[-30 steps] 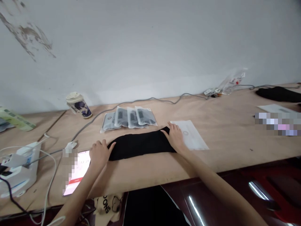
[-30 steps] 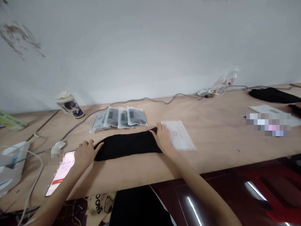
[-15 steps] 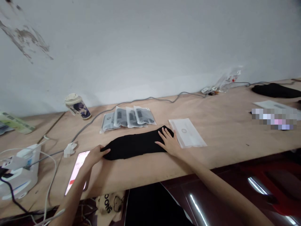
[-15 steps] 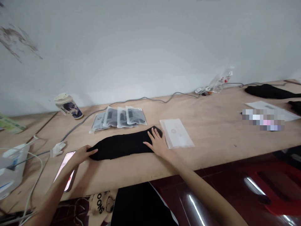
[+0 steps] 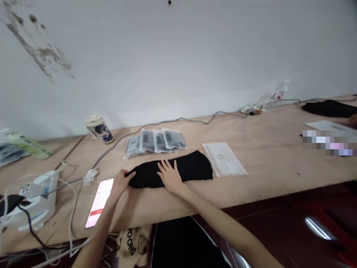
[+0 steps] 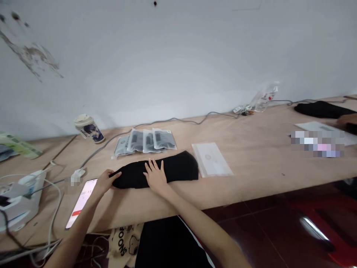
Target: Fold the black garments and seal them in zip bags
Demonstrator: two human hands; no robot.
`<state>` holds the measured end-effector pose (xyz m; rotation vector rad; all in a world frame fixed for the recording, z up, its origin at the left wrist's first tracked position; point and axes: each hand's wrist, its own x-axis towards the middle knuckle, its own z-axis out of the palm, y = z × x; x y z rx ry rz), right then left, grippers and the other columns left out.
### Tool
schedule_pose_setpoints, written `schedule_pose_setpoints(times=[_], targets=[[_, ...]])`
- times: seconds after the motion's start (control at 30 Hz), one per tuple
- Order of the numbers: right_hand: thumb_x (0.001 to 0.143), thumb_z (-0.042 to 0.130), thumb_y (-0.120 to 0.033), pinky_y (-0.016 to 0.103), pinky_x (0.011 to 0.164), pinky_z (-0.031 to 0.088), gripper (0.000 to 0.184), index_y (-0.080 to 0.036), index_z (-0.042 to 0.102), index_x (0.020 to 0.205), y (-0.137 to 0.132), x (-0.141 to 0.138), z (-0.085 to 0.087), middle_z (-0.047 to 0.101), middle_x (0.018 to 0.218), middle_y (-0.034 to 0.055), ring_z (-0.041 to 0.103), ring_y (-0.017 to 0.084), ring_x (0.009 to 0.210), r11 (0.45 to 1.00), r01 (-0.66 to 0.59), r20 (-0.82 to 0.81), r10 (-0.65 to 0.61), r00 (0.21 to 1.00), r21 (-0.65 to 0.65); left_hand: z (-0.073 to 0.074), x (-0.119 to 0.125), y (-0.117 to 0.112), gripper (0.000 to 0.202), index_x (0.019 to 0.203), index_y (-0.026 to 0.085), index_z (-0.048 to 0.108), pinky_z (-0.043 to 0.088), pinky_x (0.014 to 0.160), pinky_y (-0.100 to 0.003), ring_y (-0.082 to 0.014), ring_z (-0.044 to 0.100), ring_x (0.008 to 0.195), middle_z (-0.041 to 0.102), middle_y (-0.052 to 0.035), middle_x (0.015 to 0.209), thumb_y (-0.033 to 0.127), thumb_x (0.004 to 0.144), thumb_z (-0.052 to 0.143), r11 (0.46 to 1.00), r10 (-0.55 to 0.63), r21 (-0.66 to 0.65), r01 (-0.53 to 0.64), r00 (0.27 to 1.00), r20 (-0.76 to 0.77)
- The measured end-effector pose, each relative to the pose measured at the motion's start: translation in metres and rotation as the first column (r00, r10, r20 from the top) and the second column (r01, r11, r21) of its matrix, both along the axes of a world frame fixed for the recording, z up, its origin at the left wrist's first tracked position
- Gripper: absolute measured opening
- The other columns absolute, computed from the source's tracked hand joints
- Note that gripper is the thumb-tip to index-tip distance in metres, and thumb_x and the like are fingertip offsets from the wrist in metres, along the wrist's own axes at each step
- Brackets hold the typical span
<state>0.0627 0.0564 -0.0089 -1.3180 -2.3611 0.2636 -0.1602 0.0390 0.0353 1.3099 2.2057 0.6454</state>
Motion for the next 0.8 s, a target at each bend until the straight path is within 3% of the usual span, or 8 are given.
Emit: schedule_pose_setpoints(times=[0.13, 0.3, 0.37, 0.43, 0.5, 0.6, 0.7, 0.8], targets=[[0.096, 0.035, -0.031, 0.060, 0.109, 0.012, 0.046, -0.016, 0.040, 0.139, 0.004, 0.000, -0.009, 0.031, 0.148, 0.0144, 0.022, 0.029, 0.139, 1.000, -0.006, 0.007, 0.006, 1.000, -0.015, 0.020, 0.004, -0.002, 0.039, 0.081, 0.021, 0.050, 0.050, 0.049, -0.027, -0.0210, 0.062, 0.074, 0.062, -0.0034, 0.085, 0.051, 0.061, 0.064, 0.996, 0.025, 0.080, -0.036, 0.990, 0.137], [0.094, 0.039, -0.032, 0.057, 0.109, 0.019, 0.040, -0.019, 0.050, 0.131, 0.004, 0.008, 0.008, 0.040, 0.144, 0.0133, 0.032, 0.026, 0.135, 0.993, -0.028, -0.278, -0.006, 0.961, -0.117, 0.060, 0.049, 0.008, 0.036, 0.094, 0.020, 0.055, 0.051, 0.069, -0.033, -0.0245, 0.063, 0.088, 0.066, -0.0070, 0.096, 0.047, 0.070, 0.060, 0.966, -0.039, 0.255, 0.048, 0.998, -0.042], [0.093, 0.041, -0.037, 0.049, 0.106, 0.031, 0.036, -0.020, 0.061, 0.118, 0.005, 0.017, 0.020, 0.055, 0.131, 0.0115, 0.048, 0.025, 0.124, 0.977, -0.008, -0.548, -0.114, 0.829, -0.215, 0.072, 0.080, 0.012, 0.038, 0.100, 0.020, 0.056, 0.049, 0.078, -0.036, -0.0258, 0.063, 0.093, 0.068, -0.0083, 0.098, 0.048, 0.075, 0.058, 0.942, -0.093, 0.312, 0.124, 0.989, -0.112], [0.092, 0.039, -0.046, 0.042, 0.095, 0.045, 0.042, -0.018, 0.066, 0.105, 0.007, 0.031, 0.032, 0.067, 0.111, 0.0108, 0.063, 0.024, 0.102, 0.920, -0.040, -0.746, -0.289, 0.600, -0.389, 0.078, 0.115, 0.016, 0.044, 0.107, 0.018, 0.055, 0.048, 0.078, -0.036, -0.0262, 0.065, 0.090, 0.069, -0.0095, 0.096, 0.051, 0.078, 0.055, 0.920, -0.192, 0.326, 0.217, 0.975, -0.109], [0.091, 0.030, -0.057, 0.038, 0.081, 0.054, 0.056, -0.015, 0.066, 0.100, 0.010, 0.051, 0.040, 0.069, 0.097, 0.0111, 0.069, 0.021, 0.082, 0.805, -0.174, -0.789, -0.471, 0.395, -0.567, 0.077, 0.149, 0.018, 0.050, 0.113, 0.018, 0.055, 0.046, 0.080, -0.036, -0.0269, 0.065, 0.093, 0.070, -0.0103, 0.097, 0.056, 0.080, 0.051, 0.894, -0.313, 0.313, 0.321, 0.947, -0.077], [0.088, 0.028, -0.064, 0.036, 0.068, 0.058, 0.061, -0.014, 0.064, 0.096, 0.015, 0.084, 0.041, 0.067, 0.084, 0.0089, 0.068, 0.019, 0.068, 0.646, -0.336, -0.727, -0.638, 0.255, -0.685, 0.065, 0.188, 0.019, 0.054, 0.118, 0.021, 0.055, 0.046, 0.083, -0.036, -0.0265, 0.065, 0.096, 0.071, -0.0091, 0.098, 0.060, 0.086, 0.036, 0.843, -0.493, 0.243, 0.480, 0.870, -0.011], [0.083, 0.054, -0.054, 0.033, 0.063, 0.059, 0.040, -0.015, 0.063, 0.090, 0.020, 0.112, 0.031, 0.064, 0.075, 0.0046, 0.066, 0.016, 0.063, 0.613, -0.318, -0.689, -0.672, 0.271, -0.724, 0.050, 0.205, 0.018, 0.055, 0.116, 0.023, 0.058, 0.047, 0.083, -0.035, -0.0250, 0.066, 0.095, 0.071, -0.0076, 0.098, 0.059, 0.089, 0.028, 0.790, -0.596, 0.238, 0.565, 0.798, 0.086], [0.075, 0.068, -0.031, 0.031, 0.065, 0.060, 0.021, -0.014, 0.064, 0.087, 0.025, 0.127, 0.018, 0.064, 0.075, 0.0034, 0.065, 0.014, 0.060, 0.632, -0.262, -0.683, -0.655, 0.324, -0.730, 0.044, 0.197, 0.019, 0.051, 0.107, 0.021, 0.063, 0.047, 0.087, -0.033, -0.0218, 0.065, 0.095, 0.071, -0.0064, 0.101, 0.055, 0.091, 0.028, 0.792, -0.556, 0.372, 0.484, 0.823, 0.113]])
